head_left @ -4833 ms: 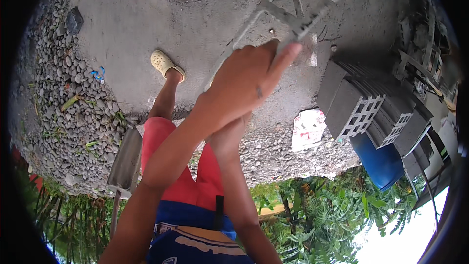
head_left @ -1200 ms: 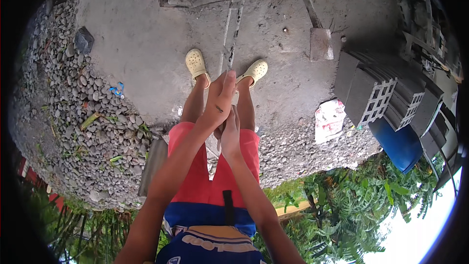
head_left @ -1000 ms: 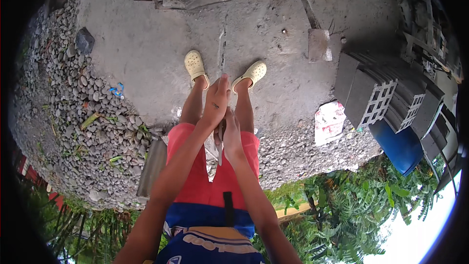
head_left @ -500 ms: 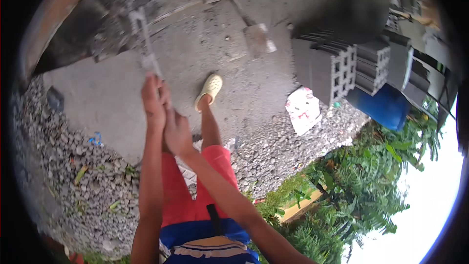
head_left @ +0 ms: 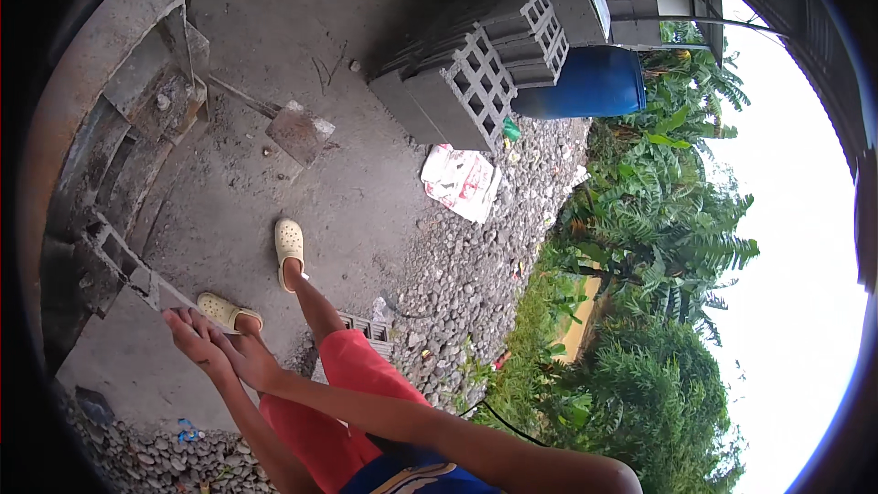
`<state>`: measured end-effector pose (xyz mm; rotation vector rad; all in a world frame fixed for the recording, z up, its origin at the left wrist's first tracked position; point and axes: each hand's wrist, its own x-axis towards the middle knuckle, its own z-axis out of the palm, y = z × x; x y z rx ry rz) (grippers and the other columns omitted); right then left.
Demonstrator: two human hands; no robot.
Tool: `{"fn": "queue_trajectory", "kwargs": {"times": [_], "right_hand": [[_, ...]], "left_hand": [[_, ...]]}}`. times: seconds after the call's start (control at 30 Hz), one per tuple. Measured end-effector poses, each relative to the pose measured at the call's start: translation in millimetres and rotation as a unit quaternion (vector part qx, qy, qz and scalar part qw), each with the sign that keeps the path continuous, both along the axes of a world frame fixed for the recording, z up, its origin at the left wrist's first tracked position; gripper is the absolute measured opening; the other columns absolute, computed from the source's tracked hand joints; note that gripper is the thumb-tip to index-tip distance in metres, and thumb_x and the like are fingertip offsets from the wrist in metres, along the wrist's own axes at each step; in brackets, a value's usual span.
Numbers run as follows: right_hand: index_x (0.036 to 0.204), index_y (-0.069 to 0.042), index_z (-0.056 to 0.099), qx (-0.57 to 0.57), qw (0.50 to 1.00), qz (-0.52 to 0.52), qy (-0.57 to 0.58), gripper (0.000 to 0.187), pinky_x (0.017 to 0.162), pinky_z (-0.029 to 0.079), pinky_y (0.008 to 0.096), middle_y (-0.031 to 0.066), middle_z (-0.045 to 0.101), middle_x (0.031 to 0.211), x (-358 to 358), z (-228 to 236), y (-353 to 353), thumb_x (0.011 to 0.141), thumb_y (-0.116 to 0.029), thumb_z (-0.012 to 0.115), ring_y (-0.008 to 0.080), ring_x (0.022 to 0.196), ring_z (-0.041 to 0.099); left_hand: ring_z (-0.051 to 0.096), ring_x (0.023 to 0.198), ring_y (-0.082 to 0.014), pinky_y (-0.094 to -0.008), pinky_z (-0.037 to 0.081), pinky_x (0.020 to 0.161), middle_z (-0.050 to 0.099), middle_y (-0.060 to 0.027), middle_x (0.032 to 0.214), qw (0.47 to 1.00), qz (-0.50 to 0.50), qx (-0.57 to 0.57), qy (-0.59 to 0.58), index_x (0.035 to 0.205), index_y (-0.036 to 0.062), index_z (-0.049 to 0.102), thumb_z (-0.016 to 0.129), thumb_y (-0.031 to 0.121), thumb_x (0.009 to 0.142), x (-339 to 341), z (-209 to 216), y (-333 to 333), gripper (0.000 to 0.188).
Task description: The person uses a hollow block making machine by manipulating a metal frame to produce concrete blocks in an outdoor workspace.
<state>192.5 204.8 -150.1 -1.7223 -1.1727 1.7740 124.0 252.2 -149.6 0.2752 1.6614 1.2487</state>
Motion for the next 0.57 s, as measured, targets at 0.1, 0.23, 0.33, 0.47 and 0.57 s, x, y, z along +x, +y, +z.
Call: {"fn": "queue_trajectory", "kwargs": {"times": [0.1,0.23,0.33,0.47,0.57], "right_hand": [[0.093,0.002,0.056,-0.025,1.000,-0.012,-0.003,0.041,0.080,0.035,0.0319,0.0206,0.056,0.085,-6.5,-20.1,0.2,0.087,-0.029,0.030,0.0277,0.087,0.051],[0.092,0.004,0.055,-0.022,0.999,-0.028,-0.013,0.038,0.079,0.036,0.0313,0.0210,0.056,0.082,-16.5,28.7,12.9,0.086,-0.026,0.032,0.0299,0.086,0.050],[0.088,0.003,0.055,0.004,0.999,-0.036,0.000,0.037,0.077,0.037,0.0302,0.0199,0.055,0.073,-22.4,6.0,6.1,0.087,-0.026,0.033,0.0265,0.083,0.051],[0.084,0.004,0.054,-0.067,0.996,-0.037,0.052,0.035,0.066,0.042,0.0268,0.0145,0.056,0.070,-13.4,-5.9,9.0,0.087,-0.024,0.033,0.0185,0.070,0.054],[0.084,0.002,0.058,-0.123,0.991,0.037,-0.031,0.041,0.066,0.041,0.0309,0.0195,0.058,0.072,-9.7,8.1,2.4,0.087,-0.030,0.032,0.0214,0.073,0.058]], "left_hand": [[0.022,0.045,-0.0056,-0.0218,0.019,0.040,0.020,0.0043,0.053,0.994,0.075,-0.038,0.065,0.059,0.0090,0.028,0.035,0.048,0.083,6.9,-20.2,8.6,0.046],[0.019,0.041,-0.0041,-0.0209,0.014,0.036,0.020,0.0051,0.049,0.997,-0.018,-0.070,0.023,0.056,0.0116,0.025,0.037,0.049,0.082,-17.4,-2.6,6.9,0.047],[0.018,0.042,-0.0046,-0.0222,0.014,0.036,0.019,0.0052,0.051,0.998,0.033,-0.049,0.028,0.056,0.0116,0.026,0.037,0.046,0.083,-17.0,0.7,8.7,0.045],[0.020,0.043,-0.0049,-0.0225,0.015,0.039,0.022,0.0047,0.052,0.997,0.018,-0.060,-0.045,0.058,0.0115,0.028,0.037,0.039,0.085,-12.4,-1.6,13.2,0.040],[0.022,0.045,-0.0043,-0.0231,0.017,0.039,0.023,0.0043,0.052,1.000,0.006,-0.018,-0.016,0.060,0.0106,0.030,0.037,0.038,0.085,-20.5,3.9,-1.7,0.037]]}}
